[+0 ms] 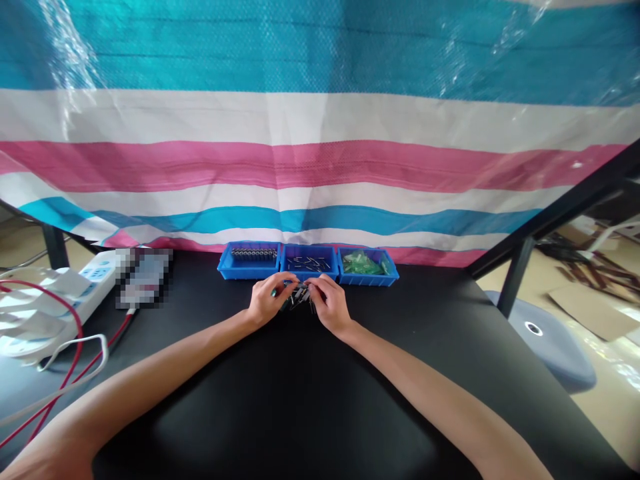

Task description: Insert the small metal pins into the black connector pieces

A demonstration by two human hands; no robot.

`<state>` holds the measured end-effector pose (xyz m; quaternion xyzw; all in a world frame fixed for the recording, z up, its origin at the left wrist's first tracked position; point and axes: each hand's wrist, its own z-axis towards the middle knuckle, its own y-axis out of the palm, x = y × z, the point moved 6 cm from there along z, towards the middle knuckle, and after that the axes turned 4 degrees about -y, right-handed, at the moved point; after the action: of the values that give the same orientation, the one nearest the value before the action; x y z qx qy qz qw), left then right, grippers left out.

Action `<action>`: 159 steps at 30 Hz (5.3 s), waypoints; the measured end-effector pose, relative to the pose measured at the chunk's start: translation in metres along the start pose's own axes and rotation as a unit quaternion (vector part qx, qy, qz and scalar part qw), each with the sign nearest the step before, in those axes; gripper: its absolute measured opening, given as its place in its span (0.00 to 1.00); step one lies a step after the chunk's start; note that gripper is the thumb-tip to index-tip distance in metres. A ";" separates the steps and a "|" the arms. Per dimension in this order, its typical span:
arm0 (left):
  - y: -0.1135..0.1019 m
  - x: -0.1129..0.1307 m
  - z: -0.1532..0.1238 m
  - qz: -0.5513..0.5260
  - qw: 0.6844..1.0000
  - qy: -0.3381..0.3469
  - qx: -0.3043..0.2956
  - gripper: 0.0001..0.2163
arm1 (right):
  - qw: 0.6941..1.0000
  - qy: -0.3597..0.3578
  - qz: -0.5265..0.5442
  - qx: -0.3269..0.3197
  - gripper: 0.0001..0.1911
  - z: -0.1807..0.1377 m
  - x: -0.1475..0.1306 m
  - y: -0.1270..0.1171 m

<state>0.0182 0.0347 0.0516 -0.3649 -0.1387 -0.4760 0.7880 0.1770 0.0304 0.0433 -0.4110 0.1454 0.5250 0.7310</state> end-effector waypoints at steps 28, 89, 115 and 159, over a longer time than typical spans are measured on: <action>-0.001 0.001 -0.001 0.012 1.000 0.010 0.005 0.06 | 0.999 -0.029 -0.002 -0.030 0.12 0.000 -0.001 0.004; 0.002 -0.005 -0.002 -0.017 1.000 -0.008 0.000 0.05 | 0.997 -0.063 -0.030 -0.043 0.11 -0.003 -0.008 0.006; 0.000 -0.003 0.000 -0.010 1.000 0.004 -0.004 0.07 | 0.997 -0.064 -0.033 -0.027 0.12 -0.003 -0.006 0.007; -0.001 -0.004 -0.002 0.009 1.000 0.011 0.020 0.06 | 0.999 -0.037 -0.036 -0.019 0.11 -0.004 0.000 0.008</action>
<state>0.0145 0.0355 0.0480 -0.3450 -0.1366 -0.4696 0.8011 0.1707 0.0280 0.0371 -0.4105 0.0938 0.5160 0.7460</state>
